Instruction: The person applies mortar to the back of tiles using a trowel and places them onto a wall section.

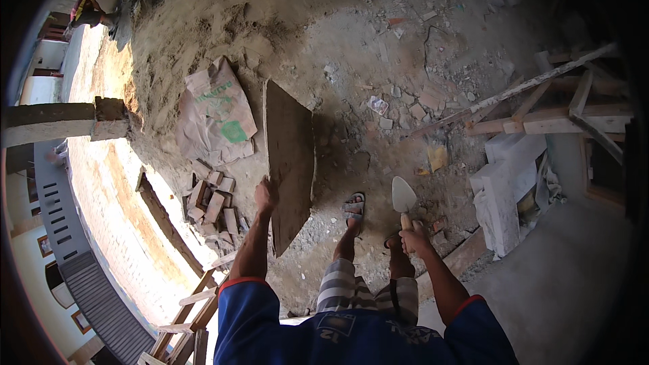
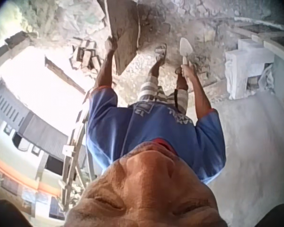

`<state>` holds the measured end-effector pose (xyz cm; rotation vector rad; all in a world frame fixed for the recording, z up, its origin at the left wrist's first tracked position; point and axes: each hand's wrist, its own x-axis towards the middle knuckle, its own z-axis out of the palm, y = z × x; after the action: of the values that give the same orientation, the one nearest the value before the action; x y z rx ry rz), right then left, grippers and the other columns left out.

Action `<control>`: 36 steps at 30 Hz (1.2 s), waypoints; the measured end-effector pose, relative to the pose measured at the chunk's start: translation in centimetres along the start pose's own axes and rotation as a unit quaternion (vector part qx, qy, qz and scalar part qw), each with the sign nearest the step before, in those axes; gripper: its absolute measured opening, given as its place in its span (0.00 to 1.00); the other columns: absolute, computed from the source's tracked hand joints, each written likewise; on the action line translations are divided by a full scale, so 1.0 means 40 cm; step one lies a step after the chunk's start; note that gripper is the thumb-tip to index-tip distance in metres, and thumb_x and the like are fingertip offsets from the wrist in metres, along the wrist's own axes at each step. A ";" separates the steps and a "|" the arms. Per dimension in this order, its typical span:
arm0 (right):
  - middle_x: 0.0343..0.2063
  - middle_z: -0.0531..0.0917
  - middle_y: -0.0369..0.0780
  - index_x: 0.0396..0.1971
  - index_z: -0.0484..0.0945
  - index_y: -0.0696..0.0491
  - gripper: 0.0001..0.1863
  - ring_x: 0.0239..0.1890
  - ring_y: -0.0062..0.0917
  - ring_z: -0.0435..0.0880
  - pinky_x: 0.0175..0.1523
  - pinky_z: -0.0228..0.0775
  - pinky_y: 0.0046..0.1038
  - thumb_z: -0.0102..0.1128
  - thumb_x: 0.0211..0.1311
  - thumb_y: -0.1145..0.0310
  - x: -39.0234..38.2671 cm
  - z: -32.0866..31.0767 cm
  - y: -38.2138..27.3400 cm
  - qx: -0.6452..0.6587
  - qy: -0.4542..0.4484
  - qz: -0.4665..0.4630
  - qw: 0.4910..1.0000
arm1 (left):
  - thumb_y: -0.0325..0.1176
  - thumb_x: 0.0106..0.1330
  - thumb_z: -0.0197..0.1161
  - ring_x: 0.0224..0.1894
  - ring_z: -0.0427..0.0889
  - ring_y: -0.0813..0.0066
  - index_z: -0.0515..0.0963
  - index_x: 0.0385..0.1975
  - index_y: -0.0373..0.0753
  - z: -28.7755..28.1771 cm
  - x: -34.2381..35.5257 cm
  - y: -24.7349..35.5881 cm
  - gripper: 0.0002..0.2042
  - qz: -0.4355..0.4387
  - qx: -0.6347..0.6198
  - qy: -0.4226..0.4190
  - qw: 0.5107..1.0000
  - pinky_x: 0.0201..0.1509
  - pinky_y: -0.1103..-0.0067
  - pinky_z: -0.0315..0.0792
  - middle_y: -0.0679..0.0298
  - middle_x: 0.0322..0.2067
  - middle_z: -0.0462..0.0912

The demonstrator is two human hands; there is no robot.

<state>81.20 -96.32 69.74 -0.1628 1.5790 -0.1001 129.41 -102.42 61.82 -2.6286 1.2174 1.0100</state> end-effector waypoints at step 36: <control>0.28 0.68 0.37 0.46 0.60 0.55 0.18 0.28 0.25 0.70 0.33 0.69 0.29 0.52 0.66 0.59 -0.357 0.524 -0.504 0.533 0.127 -0.320 0.773 | 0.26 0.54 0.58 0.23 0.66 0.42 0.68 0.28 0.32 -0.927 -0.734 0.280 0.07 0.251 -0.133 0.138 0.949 0.25 0.63 0.60 0.46 0.18 0.69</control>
<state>103.11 -112.99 86.83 0.2344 1.4404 -1.5796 127.57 -102.84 110.38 -2.7959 2.0236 0.9393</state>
